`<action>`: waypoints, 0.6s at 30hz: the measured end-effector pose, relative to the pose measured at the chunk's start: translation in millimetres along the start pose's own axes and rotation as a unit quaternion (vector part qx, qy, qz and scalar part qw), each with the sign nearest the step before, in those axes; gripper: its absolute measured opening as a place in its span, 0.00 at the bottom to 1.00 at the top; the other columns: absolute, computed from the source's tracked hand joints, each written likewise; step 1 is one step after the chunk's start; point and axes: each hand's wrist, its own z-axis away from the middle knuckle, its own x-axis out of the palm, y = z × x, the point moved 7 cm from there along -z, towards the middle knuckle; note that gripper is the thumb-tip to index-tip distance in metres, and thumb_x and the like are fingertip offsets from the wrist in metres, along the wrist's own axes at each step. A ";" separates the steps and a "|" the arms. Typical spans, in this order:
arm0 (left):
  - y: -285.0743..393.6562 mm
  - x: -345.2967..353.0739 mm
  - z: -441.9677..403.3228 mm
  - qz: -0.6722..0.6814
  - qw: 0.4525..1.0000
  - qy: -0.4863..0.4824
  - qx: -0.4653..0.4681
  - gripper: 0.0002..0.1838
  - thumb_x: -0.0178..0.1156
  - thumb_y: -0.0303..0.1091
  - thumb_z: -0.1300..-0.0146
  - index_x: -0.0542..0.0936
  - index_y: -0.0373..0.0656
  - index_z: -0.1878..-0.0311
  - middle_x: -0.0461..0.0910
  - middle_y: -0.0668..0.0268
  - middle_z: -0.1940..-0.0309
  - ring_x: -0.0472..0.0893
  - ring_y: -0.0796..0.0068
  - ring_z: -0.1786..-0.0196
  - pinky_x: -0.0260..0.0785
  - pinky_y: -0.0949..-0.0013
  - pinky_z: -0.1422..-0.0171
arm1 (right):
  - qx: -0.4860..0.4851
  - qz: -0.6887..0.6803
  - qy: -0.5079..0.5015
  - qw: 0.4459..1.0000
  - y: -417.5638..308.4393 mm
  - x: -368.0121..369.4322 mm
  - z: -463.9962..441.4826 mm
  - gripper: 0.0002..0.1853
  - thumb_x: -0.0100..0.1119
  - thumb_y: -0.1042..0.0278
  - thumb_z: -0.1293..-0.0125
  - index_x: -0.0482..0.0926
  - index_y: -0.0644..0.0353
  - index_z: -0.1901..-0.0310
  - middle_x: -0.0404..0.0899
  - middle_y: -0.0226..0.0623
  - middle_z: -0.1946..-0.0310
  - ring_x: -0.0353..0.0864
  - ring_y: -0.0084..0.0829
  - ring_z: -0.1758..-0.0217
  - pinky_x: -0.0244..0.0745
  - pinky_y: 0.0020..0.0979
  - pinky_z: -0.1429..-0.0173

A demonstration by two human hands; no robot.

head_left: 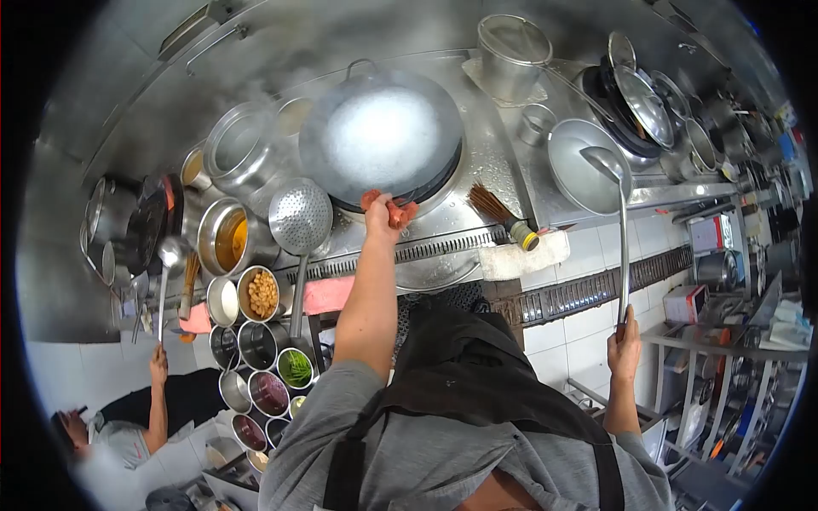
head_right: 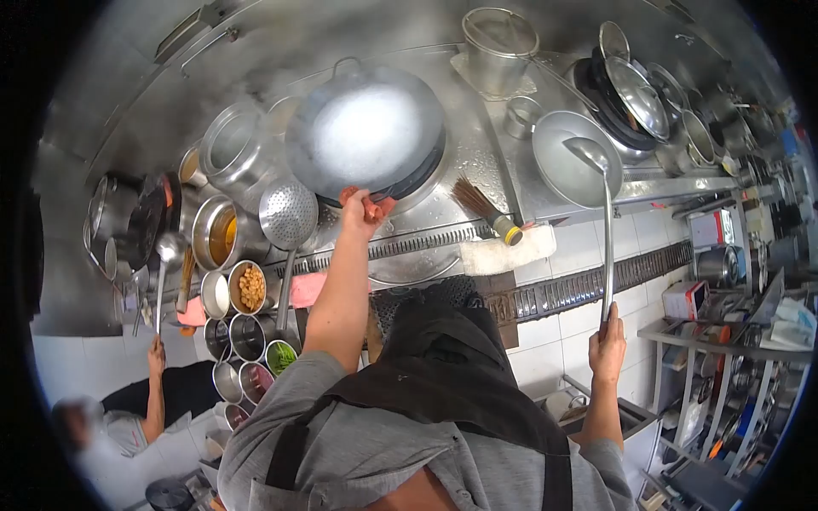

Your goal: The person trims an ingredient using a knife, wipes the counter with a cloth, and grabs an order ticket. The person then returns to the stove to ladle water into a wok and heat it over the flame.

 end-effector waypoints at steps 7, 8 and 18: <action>18.5 -4.9 39.7 0.007 0.993 0.004 0.122 0.21 0.43 0.17 0.57 0.63 0.44 0.56 0.71 0.51 0.75 0.70 0.63 0.83 0.76 0.57 0.74 | 0.026 -0.010 -0.010 1.000 -25.1 -11.4 47.2 0.34 0.46 0.86 0.53 0.60 0.65 0.38 0.66 0.47 0.72 0.68 0.44 0.74 0.67 0.38 0.66; 19.7 -15.8 50.2 -0.003 0.992 -0.002 0.128 0.22 0.43 0.17 0.58 0.63 0.44 0.56 0.72 0.51 0.76 0.70 0.63 0.84 0.76 0.57 0.74 | 0.034 -0.013 -0.012 0.999 -27.9 -15.4 54.2 0.34 0.46 0.86 0.54 0.61 0.66 0.39 0.66 0.47 0.72 0.67 0.42 0.74 0.66 0.36 0.65; 6.5 -24.8 140.2 -0.137 0.978 -0.136 0.076 0.23 0.46 0.21 0.58 0.64 0.48 0.54 0.72 0.54 0.75 0.75 0.60 0.79 0.70 0.62 0.79 | -0.017 -0.035 0.001 0.999 -8.1 -46.7 78.2 0.33 0.50 0.84 0.55 0.63 0.65 0.41 0.65 0.44 0.76 0.69 0.41 0.77 0.67 0.37 0.69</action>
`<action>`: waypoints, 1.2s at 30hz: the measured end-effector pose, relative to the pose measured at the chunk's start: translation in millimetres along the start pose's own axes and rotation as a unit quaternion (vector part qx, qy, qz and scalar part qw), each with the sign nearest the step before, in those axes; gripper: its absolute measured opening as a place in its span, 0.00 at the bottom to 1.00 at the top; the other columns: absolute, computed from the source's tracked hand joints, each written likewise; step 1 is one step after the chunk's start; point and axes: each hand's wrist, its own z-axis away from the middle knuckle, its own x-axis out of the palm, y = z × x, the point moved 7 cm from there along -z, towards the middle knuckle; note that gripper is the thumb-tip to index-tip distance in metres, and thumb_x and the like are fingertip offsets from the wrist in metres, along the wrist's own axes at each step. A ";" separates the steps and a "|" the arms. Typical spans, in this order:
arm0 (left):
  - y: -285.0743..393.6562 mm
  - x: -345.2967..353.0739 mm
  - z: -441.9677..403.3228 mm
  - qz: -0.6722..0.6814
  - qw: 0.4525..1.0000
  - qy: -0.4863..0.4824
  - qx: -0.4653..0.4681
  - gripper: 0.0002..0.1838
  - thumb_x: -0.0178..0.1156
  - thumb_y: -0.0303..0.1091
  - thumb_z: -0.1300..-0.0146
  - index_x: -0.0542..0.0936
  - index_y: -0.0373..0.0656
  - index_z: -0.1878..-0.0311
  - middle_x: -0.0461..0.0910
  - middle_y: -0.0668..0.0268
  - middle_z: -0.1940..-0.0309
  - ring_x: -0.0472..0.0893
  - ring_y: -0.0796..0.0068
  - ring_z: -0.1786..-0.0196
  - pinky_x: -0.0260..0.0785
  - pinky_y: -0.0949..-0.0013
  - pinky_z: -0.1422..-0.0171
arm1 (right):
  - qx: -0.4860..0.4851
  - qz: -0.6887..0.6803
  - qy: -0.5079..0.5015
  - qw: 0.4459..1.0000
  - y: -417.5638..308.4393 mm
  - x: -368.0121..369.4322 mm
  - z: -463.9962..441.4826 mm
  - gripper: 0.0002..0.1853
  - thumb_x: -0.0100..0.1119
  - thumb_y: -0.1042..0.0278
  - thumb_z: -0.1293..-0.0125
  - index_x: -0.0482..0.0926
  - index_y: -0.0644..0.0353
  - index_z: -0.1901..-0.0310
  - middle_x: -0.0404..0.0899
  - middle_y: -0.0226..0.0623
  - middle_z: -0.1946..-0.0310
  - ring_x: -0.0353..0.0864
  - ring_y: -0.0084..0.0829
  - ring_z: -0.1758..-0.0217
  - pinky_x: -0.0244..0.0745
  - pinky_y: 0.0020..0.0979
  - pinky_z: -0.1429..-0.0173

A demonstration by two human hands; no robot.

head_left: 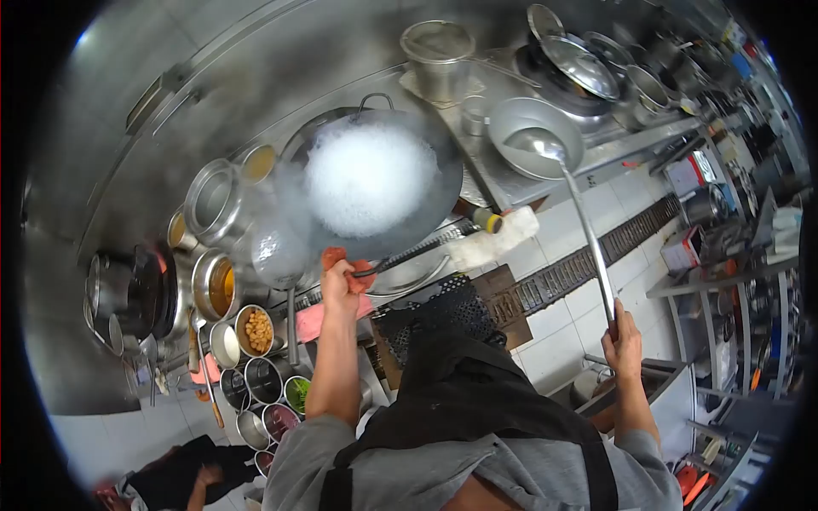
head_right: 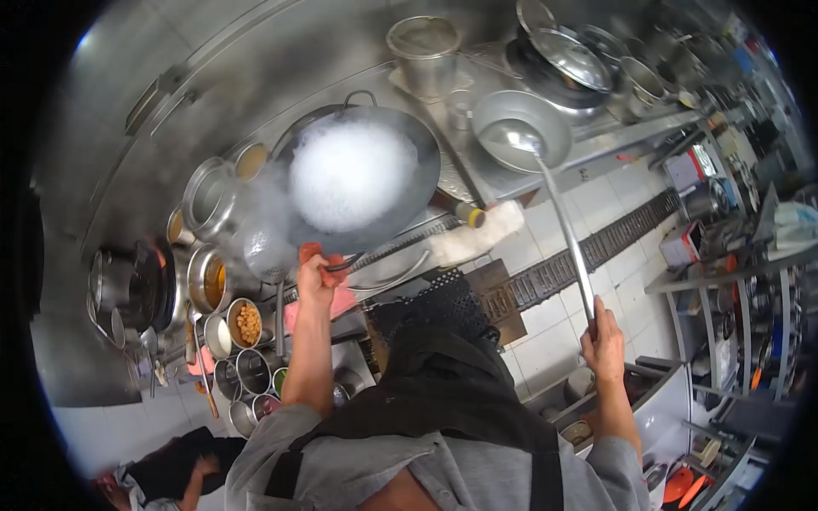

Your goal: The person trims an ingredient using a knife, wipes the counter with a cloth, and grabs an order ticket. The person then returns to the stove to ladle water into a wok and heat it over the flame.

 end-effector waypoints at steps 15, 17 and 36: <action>-119.9 207.0 69.4 0.073 0.974 -0.113 -0.185 0.26 0.50 0.22 0.61 0.65 0.48 0.53 0.72 0.53 0.69 0.77 0.54 0.66 0.75 0.51 0.63 | -0.023 0.128 0.046 0.990 81.1 -152.8 67.2 0.33 0.52 0.86 0.59 0.69 0.63 0.44 0.67 0.42 0.77 0.70 0.42 0.78 0.68 0.37 0.71; -133.9 232.9 64.9 0.087 0.972 -0.124 -0.181 0.25 0.51 0.22 0.61 0.65 0.47 0.54 0.71 0.50 0.68 0.76 0.53 0.66 0.75 0.51 0.64 | -0.019 0.147 0.056 0.987 89.6 -171.7 71.2 0.34 0.52 0.86 0.61 0.69 0.63 0.44 0.66 0.43 0.77 0.70 0.41 0.78 0.67 0.37 0.71; -195.0 409.1 37.6 0.142 0.898 -0.269 -0.318 0.12 0.47 0.23 0.52 0.68 0.38 0.61 0.72 0.53 0.61 0.81 0.51 0.66 0.70 0.75 0.79 | 0.003 0.249 0.072 0.966 98.3 -260.2 1.3 0.37 0.53 0.87 0.58 0.67 0.57 0.40 0.65 0.43 0.75 0.70 0.40 0.76 0.67 0.37 0.68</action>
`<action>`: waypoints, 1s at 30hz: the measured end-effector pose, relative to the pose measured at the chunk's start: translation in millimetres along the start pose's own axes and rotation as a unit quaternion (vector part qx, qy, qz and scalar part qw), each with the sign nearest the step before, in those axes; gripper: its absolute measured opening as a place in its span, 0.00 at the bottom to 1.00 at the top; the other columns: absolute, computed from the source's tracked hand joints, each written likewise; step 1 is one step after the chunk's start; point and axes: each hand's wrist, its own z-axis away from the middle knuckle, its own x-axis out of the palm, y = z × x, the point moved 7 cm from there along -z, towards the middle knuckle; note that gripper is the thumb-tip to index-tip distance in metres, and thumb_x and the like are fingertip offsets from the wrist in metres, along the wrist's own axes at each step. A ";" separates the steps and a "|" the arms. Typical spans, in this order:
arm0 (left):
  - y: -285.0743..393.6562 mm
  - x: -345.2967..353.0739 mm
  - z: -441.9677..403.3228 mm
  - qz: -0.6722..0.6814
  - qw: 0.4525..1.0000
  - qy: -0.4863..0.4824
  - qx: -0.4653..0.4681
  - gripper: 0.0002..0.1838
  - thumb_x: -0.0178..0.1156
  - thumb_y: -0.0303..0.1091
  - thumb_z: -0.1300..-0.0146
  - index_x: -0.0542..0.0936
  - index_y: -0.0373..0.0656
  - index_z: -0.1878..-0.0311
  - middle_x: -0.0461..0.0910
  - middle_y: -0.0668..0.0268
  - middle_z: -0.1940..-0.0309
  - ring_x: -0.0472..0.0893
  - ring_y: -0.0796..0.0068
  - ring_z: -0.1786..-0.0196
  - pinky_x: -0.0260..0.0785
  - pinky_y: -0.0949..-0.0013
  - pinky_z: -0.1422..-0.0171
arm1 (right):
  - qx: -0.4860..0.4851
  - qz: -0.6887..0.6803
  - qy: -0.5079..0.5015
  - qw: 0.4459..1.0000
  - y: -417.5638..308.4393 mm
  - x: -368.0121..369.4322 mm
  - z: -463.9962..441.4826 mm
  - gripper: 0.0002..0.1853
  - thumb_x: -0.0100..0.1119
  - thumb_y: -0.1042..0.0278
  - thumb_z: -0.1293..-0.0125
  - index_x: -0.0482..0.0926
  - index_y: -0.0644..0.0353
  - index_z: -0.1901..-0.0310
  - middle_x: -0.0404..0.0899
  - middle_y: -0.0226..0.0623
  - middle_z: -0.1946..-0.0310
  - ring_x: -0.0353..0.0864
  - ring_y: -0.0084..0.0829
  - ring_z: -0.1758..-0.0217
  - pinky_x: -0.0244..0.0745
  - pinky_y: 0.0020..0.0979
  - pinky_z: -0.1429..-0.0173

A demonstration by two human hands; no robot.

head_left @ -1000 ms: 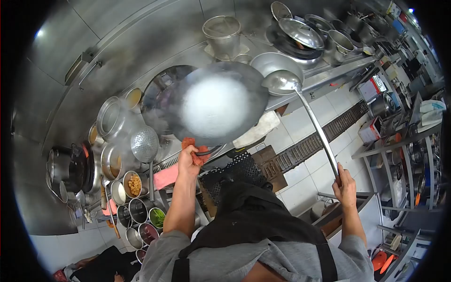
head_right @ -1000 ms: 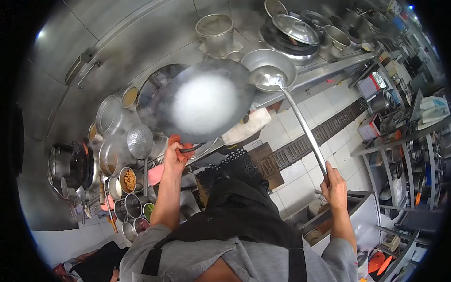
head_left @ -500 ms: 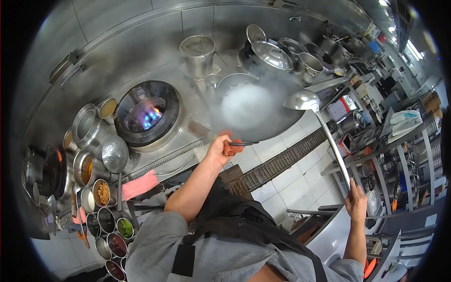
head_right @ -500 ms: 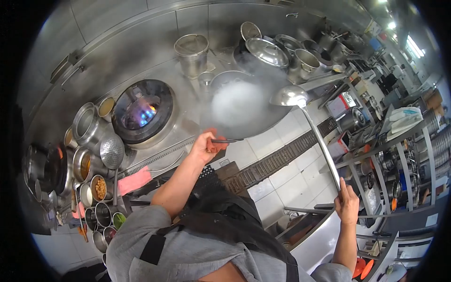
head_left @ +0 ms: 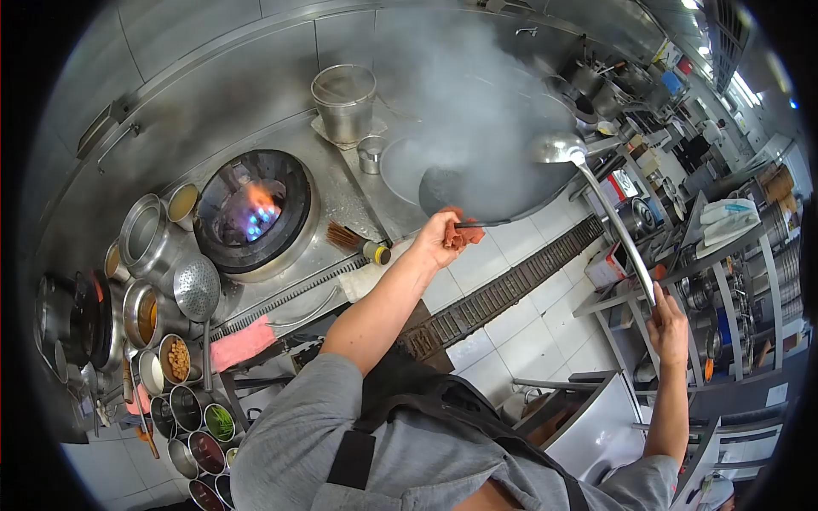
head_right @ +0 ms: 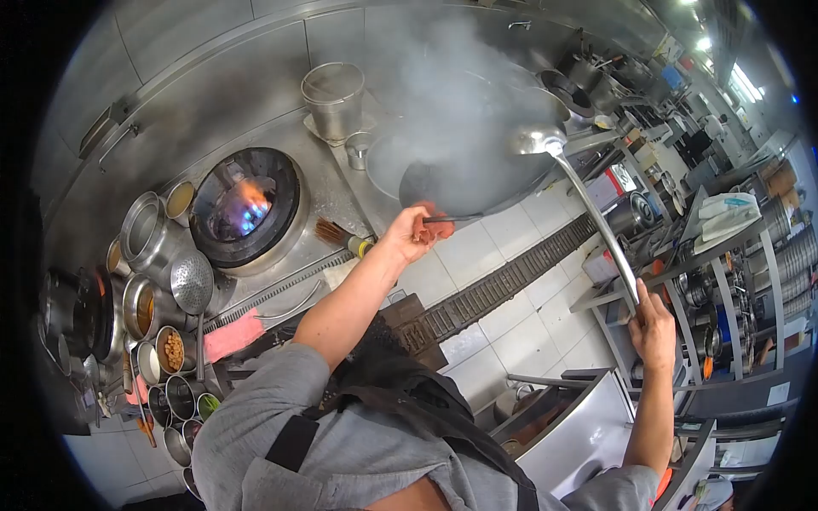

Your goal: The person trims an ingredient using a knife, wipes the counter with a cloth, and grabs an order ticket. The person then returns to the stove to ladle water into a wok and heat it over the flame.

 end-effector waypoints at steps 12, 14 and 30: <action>-23.5 4.3 -2.3 0.038 0.998 -0.050 -0.003 0.13 0.50 0.20 0.53 0.69 0.39 0.61 0.73 0.41 0.64 0.81 0.51 0.67 0.79 0.72 0.74 | 0.022 -0.048 0.025 0.998 -6.2 -1.5 10.7 0.36 0.52 0.88 0.58 0.68 0.56 0.41 0.61 0.40 0.78 0.65 0.35 0.79 0.66 0.31 0.70; -27.6 2.2 -0.5 0.043 0.997 -0.064 -0.020 0.12 0.50 0.20 0.53 0.69 0.39 0.62 0.73 0.39 0.64 0.81 0.52 0.68 0.79 0.72 0.73 | 0.029 -0.062 0.030 0.997 -6.3 2.0 17.8 0.35 0.51 0.89 0.58 0.69 0.56 0.41 0.60 0.39 0.79 0.65 0.33 0.81 0.65 0.29 0.71; -37.3 -51.8 96.0 -0.009 0.997 -0.037 -0.062 0.19 0.48 0.23 0.52 0.66 0.47 0.54 0.71 0.38 0.53 0.79 0.53 0.66 0.72 0.73 0.78 | -0.007 -0.146 0.042 0.988 -35.8 36.4 100.5 0.34 0.50 0.86 0.60 0.70 0.64 0.43 0.60 0.38 0.81 0.61 0.31 0.83 0.60 0.30 0.77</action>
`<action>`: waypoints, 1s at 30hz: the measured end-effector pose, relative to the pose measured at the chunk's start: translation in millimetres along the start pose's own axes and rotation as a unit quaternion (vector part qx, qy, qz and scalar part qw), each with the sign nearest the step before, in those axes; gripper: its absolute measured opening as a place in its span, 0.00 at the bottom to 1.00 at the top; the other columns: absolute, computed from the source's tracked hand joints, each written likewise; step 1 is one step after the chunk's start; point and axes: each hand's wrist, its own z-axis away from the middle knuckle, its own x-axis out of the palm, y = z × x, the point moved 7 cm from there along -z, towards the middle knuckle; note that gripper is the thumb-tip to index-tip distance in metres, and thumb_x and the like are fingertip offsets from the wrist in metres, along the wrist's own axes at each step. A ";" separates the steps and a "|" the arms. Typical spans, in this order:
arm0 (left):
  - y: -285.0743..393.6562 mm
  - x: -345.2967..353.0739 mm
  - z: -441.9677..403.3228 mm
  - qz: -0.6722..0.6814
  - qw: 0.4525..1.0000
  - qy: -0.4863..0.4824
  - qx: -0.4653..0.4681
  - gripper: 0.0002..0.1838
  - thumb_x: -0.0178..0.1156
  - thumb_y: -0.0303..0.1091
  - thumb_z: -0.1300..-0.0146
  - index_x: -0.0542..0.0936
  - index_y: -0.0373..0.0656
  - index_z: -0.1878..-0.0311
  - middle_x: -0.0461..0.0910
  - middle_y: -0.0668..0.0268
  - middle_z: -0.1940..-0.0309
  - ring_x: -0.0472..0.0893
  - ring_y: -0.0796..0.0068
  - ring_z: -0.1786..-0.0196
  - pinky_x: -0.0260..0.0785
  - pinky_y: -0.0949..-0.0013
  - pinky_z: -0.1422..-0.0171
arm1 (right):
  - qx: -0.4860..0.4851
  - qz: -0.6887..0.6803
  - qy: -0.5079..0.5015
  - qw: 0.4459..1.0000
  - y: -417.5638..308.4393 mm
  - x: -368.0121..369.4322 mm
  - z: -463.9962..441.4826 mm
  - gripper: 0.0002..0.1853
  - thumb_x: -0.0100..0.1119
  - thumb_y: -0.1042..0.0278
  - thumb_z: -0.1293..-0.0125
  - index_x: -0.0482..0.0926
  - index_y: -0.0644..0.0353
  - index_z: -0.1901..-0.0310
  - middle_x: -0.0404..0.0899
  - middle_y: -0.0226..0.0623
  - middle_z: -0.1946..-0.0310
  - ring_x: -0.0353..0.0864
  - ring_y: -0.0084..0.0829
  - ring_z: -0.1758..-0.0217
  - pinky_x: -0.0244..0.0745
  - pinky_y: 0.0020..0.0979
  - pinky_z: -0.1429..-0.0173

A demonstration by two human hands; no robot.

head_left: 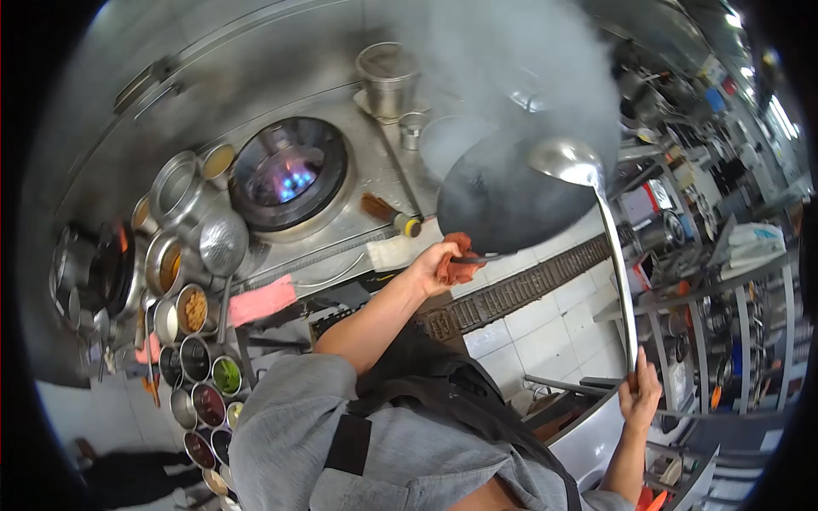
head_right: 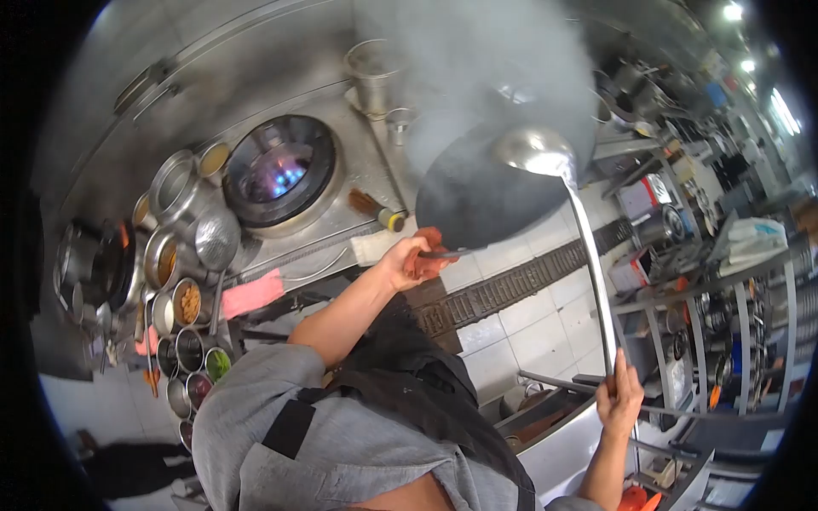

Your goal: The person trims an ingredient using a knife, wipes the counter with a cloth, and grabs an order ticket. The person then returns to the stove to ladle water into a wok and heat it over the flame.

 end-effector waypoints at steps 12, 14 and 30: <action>43.7 -100.9 185.6 0.001 0.948 0.203 0.245 0.26 0.47 0.21 0.58 0.67 0.42 0.49 0.74 0.58 0.55 0.78 0.61 0.55 0.76 0.60 0.57 | 0.005 -0.149 -0.040 0.988 -31.4 121.0 -7.9 0.30 0.50 0.83 0.56 0.69 0.68 0.44 0.62 0.40 0.79 0.62 0.33 0.81 0.64 0.32 0.73; 65.3 -100.0 209.9 -0.075 0.923 0.243 0.287 0.21 0.47 0.24 0.55 0.69 0.40 0.52 0.76 0.60 0.64 0.79 0.64 0.64 0.75 0.62 0.61 | -0.023 -0.172 -0.051 0.983 -40.7 147.8 -17.2 0.30 0.50 0.83 0.55 0.67 0.69 0.44 0.64 0.41 0.77 0.63 0.33 0.80 0.65 0.32 0.72; 293.1 -251.6 210.5 0.024 0.830 0.356 0.429 0.14 0.49 0.23 0.50 0.70 0.38 0.58 0.72 0.59 0.82 0.76 0.64 0.83 0.66 0.67 0.86 | -0.318 -0.260 -0.160 0.897 -514.2 351.7 -286.2 0.30 0.53 0.79 0.53 0.66 0.66 0.43 0.76 0.54 0.63 0.77 0.48 0.59 0.70 0.36 0.52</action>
